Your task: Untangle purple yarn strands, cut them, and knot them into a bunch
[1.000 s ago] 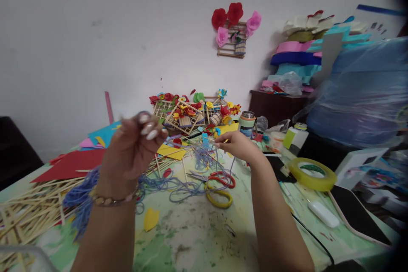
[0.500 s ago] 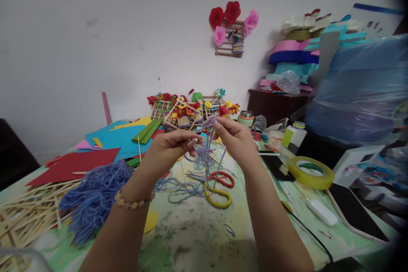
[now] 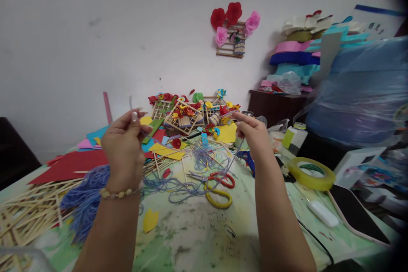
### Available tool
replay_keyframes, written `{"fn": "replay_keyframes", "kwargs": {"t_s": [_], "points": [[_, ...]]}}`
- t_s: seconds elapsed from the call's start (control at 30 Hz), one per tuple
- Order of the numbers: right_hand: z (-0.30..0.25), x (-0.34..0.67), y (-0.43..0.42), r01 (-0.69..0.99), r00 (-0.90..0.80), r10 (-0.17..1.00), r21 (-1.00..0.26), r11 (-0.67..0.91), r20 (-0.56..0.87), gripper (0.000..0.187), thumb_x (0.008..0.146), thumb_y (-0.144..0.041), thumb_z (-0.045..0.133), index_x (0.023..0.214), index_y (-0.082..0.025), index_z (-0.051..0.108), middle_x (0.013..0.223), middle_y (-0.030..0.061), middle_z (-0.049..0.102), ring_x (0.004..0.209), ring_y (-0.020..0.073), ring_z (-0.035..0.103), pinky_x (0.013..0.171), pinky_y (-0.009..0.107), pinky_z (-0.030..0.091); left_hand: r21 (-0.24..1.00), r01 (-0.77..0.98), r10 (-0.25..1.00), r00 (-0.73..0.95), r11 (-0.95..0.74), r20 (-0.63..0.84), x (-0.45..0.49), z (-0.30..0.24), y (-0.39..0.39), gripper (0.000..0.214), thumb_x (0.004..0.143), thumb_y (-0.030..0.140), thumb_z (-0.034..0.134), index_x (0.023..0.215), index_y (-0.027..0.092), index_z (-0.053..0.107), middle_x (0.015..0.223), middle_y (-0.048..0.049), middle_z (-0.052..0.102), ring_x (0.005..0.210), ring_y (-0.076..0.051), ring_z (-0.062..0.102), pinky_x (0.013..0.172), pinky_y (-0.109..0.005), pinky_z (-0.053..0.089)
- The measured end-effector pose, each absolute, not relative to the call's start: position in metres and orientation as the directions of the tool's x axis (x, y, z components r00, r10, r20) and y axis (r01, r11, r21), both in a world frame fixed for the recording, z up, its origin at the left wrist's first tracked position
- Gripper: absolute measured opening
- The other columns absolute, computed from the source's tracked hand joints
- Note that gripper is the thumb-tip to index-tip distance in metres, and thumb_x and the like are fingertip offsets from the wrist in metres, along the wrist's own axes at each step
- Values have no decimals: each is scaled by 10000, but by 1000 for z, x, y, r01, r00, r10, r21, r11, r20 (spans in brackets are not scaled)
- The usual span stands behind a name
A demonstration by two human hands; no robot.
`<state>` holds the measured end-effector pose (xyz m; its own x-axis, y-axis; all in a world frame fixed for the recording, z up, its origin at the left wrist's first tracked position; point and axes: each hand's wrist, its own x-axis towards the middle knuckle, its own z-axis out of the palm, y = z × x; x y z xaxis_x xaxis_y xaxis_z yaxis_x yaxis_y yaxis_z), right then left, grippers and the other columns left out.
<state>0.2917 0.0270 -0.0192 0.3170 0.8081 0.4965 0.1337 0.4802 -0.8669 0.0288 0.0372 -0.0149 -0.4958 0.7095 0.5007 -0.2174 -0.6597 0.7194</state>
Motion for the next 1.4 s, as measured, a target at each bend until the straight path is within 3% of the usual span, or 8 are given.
{"fn": "replay_keyframes", "kwargs": {"t_s": [0.13,0.23,0.4,0.5,0.67,0.97,1.2,1.4], "points": [[-18,301,28,108,335,779,-842,528,531,442,680,-340,583,1052,-119,673,982,94,676,491,64,382,457,225,312,743,-133,705,-461,-656,539,10,-10,29,127,821,230,620,913,276,694,948,136,676,597,-12,513,653,-213,455],[-15,293,21,129,357,747,-821,556,561,428,734,-381,568,1071,-135,666,949,81,679,479,62,367,451,220,306,791,10,732,-371,-612,572,20,-9,21,142,795,233,639,922,239,704,922,71,694,558,-38,514,615,-242,456],[-18,261,6,228,-95,862,-832,506,499,359,795,-422,579,1001,-159,710,840,48,683,606,105,525,512,212,379,632,342,718,321,-696,617,64,-19,8,159,804,201,558,829,198,715,814,-31,691,594,-129,608,586,-265,478],[-23,246,5,209,-316,799,-784,584,511,271,819,-378,595,951,-179,722,881,38,691,774,142,605,651,232,455,507,440,670,529,-741,521,78,-26,5,221,808,144,491,731,203,689,725,-24,670,646,-154,608,585,-252,446],[-24,240,8,252,-229,763,-720,647,605,202,838,-298,591,829,-151,729,785,27,693,719,132,611,623,218,449,480,505,696,555,-717,455,71,-23,6,221,839,276,513,729,206,691,639,-10,645,592,-161,560,541,-252,381],[-23,236,6,234,-199,748,-711,663,633,168,832,-291,613,839,-187,745,818,22,710,752,138,629,659,226,460,575,533,759,594,-621,268,60,-23,4,279,852,401,494,926,236,706,959,-48,710,848,-214,634,685,-269,457],[-26,234,6,268,-201,659,-607,748,724,142,836,-241,616,841,-190,749,813,16,709,741,122,629,666,220,471,397,782,868,358,-480,344,50,-12,-23,387,863,501,436,971,210,668,941,-67,679,803,-230,618,663,-327,459],[-28,222,2,176,-117,608,-587,791,785,165,847,-221,606,946,-241,737,975,20,708,920,147,645,829,270,505,496,577,753,396,-649,526,70,-19,-29,389,880,389,480,1220,214,547,1199,-85,603,1028,-235,579,789,-348,491]]}}
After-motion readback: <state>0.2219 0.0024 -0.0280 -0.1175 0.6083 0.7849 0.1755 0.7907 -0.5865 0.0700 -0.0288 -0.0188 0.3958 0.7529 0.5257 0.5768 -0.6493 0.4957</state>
